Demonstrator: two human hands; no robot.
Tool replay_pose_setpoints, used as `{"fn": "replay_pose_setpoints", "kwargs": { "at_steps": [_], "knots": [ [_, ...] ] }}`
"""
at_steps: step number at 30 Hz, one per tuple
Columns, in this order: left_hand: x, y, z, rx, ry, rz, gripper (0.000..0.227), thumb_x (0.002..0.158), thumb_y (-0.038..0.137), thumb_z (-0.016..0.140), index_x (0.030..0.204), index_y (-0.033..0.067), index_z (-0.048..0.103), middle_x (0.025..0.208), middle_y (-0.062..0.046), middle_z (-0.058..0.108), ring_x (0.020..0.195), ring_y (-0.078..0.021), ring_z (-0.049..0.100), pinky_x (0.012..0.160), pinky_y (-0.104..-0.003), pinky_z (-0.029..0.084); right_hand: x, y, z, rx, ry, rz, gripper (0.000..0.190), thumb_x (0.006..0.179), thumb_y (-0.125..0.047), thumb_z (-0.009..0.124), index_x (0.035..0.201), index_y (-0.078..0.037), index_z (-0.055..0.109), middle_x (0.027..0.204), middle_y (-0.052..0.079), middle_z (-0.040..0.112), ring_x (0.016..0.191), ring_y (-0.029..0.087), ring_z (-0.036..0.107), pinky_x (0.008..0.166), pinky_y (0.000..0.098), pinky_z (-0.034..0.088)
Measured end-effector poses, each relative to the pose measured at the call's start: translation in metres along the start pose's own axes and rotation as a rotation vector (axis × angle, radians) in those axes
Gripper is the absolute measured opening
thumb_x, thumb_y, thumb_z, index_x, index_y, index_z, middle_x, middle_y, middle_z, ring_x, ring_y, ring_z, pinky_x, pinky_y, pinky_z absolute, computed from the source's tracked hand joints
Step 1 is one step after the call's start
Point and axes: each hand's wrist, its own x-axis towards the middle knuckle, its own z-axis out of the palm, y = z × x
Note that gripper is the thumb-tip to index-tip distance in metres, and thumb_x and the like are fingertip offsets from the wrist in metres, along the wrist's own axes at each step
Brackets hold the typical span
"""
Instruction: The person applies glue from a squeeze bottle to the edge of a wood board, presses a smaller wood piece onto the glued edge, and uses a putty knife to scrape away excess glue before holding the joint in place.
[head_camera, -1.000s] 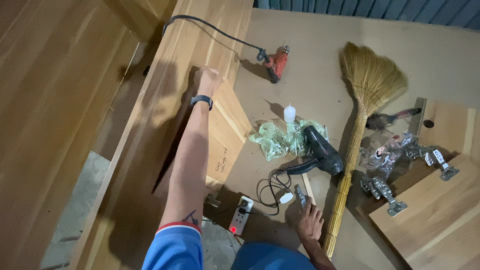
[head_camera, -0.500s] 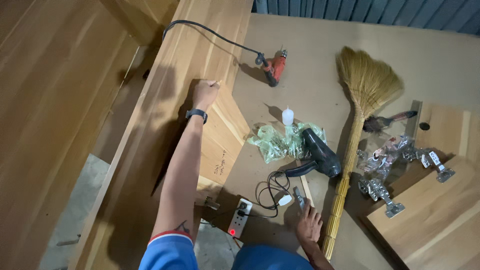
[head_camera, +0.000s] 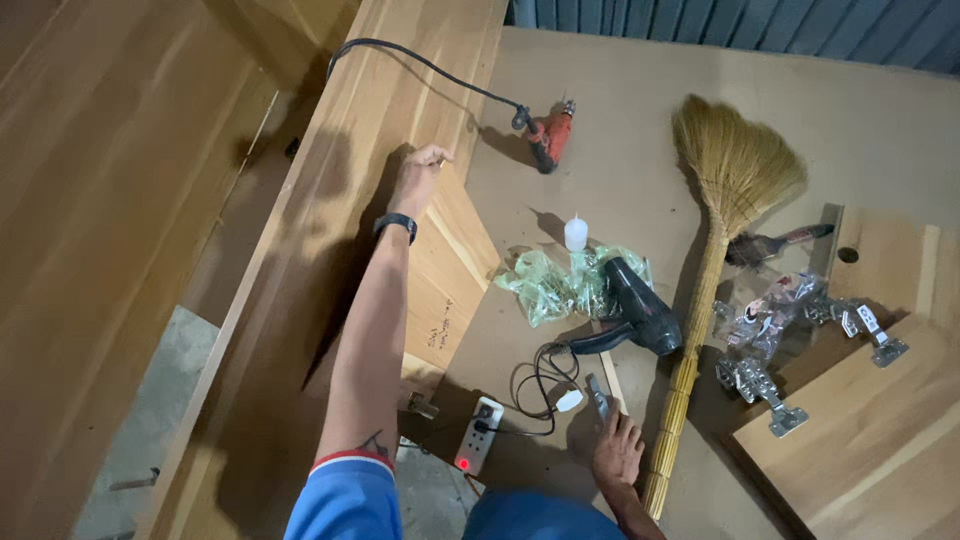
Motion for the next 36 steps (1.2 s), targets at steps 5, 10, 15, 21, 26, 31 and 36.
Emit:
{"fn": "replay_pose_setpoints", "kwargs": {
  "at_steps": [5, 10, 15, 21, 26, 31, 36],
  "knots": [
    [-0.035, 0.066, -0.008, -0.060, -0.014, -0.106, 0.040, 0.087, -0.008, 0.038, 0.104, 0.0113, 0.070, 0.143, -0.009, 0.066, 0.138, -0.0179, 0.059, 0.113, -0.025, 0.042, -0.004, -0.002, -0.019, 0.111, -0.044, 0.001, 0.085, 0.098, -0.034, 0.050, 0.169, -0.017, 0.008, 0.145, 0.012, 0.043, 0.129, 0.035, 0.045, 0.106, 0.0516, 0.046],
    [-0.039, 0.067, -0.016, -0.180, -0.066, -0.213, 0.046, 0.089, 0.000, 0.045, 0.119, 0.0171, 0.076, 0.100, 0.002, 0.053, 0.096, -0.0113, 0.041, 0.084, -0.028, 0.027, -0.004, -0.001, -0.013, 0.090, 0.024, -0.022, 0.083, 0.100, -0.045, 0.048, 0.168, -0.016, 0.011, 0.143, 0.014, 0.044, 0.127, 0.036, 0.048, 0.104, 0.0538, 0.048],
    [-0.036, 0.060, -0.006, -0.117, -0.016, -0.195, 0.034, 0.082, 0.012, 0.055, 0.103, 0.0183, 0.081, 0.069, 0.010, 0.051, 0.060, -0.0050, 0.033, 0.057, -0.022, 0.023, -0.007, -0.001, -0.022, 0.010, -0.107, -0.036, 0.118, 0.083, -0.035, 0.079, 0.169, -0.014, 0.000, 0.147, 0.015, 0.038, 0.130, 0.034, 0.044, 0.110, 0.0482, 0.046],
    [-0.037, 0.064, 0.000, -0.069, 0.144, -0.066, 0.029, 0.078, 0.006, 0.054, 0.087, 0.0138, 0.081, 0.102, 0.003, 0.080, 0.089, -0.0072, 0.065, 0.076, -0.018, 0.043, -0.002, 0.000, -0.008, 0.114, 0.009, 0.001, 0.077, 0.104, -0.048, 0.037, 0.169, -0.017, 0.011, 0.135, 0.013, 0.050, 0.120, 0.035, 0.051, 0.099, 0.0512, 0.050],
    [0.004, -0.015, 0.004, -0.162, 0.096, -0.054, 0.020, 0.084, 0.007, 0.063, 0.092, 0.0133, 0.080, 0.082, 0.014, 0.062, 0.077, -0.0015, 0.051, 0.068, -0.016, 0.036, -0.002, 0.003, 0.006, 0.058, -0.040, -0.022, 0.092, 0.099, -0.047, 0.050, 0.170, -0.019, 0.000, 0.153, 0.011, 0.036, 0.131, 0.033, 0.043, 0.110, 0.0469, 0.042],
    [-0.038, 0.064, -0.006, -0.169, 0.093, -0.187, 0.012, 0.090, 0.019, 0.068, 0.089, 0.0107, 0.077, 0.090, 0.009, 0.070, 0.089, -0.0029, 0.059, 0.082, -0.017, 0.044, -0.001, 0.002, 0.013, 0.052, 0.159, -0.019, 0.084, 0.097, -0.045, 0.050, 0.168, -0.016, 0.016, 0.140, 0.012, 0.052, 0.124, 0.036, 0.052, 0.097, 0.0512, 0.052],
    [-0.032, 0.065, -0.005, -0.151, 0.060, -0.230, 0.016, 0.098, 0.018, 0.063, 0.086, 0.0120, 0.072, 0.078, 0.008, 0.053, 0.074, -0.0070, 0.041, 0.071, -0.020, 0.034, -0.005, -0.002, -0.023, 0.068, -0.003, -0.026, 0.087, 0.098, -0.045, 0.051, 0.168, -0.014, 0.012, 0.139, 0.014, 0.050, 0.121, 0.034, 0.054, 0.099, 0.0509, 0.052]
  ]
}}
